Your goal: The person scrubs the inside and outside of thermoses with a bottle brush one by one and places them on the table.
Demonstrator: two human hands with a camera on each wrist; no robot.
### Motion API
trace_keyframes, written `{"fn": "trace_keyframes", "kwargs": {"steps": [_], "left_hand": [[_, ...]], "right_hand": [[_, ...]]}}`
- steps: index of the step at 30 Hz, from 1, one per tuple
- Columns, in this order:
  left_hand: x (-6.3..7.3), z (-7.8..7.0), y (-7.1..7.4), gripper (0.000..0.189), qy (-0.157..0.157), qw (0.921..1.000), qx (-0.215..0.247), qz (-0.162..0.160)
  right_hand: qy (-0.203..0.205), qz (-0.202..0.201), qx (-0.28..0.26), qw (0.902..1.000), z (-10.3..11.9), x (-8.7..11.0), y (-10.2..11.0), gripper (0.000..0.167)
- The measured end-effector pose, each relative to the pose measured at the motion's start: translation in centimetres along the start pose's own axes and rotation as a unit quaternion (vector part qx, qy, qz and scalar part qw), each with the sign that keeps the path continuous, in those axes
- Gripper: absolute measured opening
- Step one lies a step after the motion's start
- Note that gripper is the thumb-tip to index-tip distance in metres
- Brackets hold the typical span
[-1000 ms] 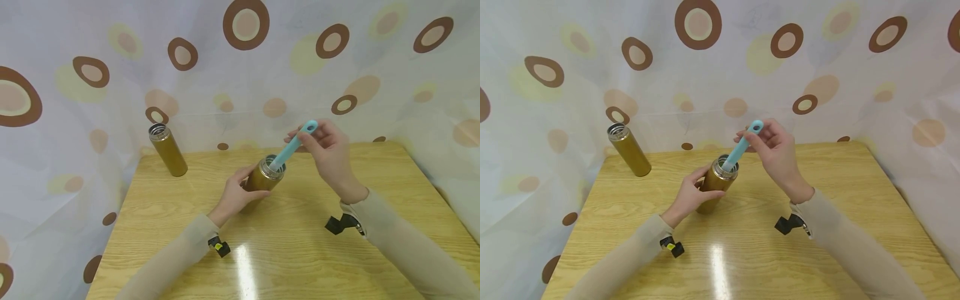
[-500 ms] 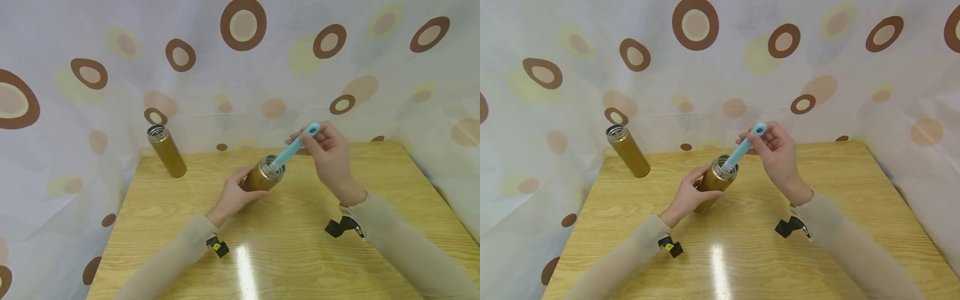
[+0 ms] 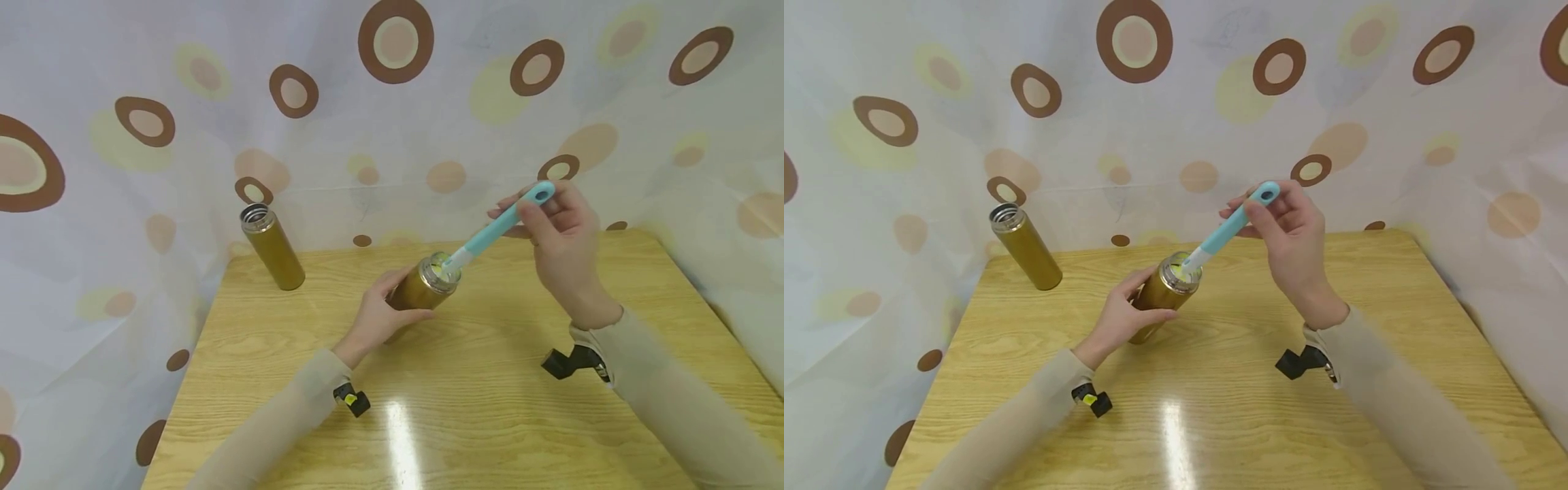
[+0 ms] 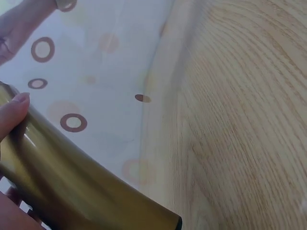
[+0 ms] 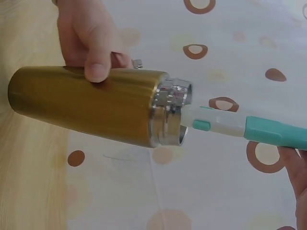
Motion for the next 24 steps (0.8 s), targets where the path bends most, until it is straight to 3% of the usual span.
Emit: {"fn": "trace_keyframes", "kwargs": {"steps": [5, 10, 17, 21, 24], "left_hand": [[-0.2, 0.1, 0.2, 0.078, -0.002, 1.0, -0.005, 0.002], [-0.2, 0.0, 0.2, 0.079, -0.004, 0.9999, -0.01, 0.002], [-0.2, -0.5, 0.3, 0.079, -0.001, 0.9999, -0.013, -0.001], [-0.1, -0.3, 0.5, 0.08, -0.002, 0.9999, -0.014, -0.001], [-0.1, -0.1, 0.5, 0.081, -0.002, 0.9999, -0.012, -0.001]], "right_hand": [[-0.001, -0.006, -0.021, 0.9998, 0.3, -0.2, 0.1, 0.009], [-0.041, 0.006, 0.047, 0.9981, -0.6, 0.9, 0.0, 0.008], [-0.105, 0.083, 0.162, 0.9777, -2.3, 2.3, 0.1, 0.013], [-0.135, 0.115, 0.182, 0.9672, -2.4, 2.3, 0.7, 0.016], [-0.134, 0.113, 0.173, 0.9692, -1.8, 2.0, 1.0, 0.017]]}}
Point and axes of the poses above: each hand's wrist, its own x-axis away from the middle knuckle, its own y-axis out of the back of the hand, z = x × y, the point moved 3 cm from there along -x, towards the middle knuckle
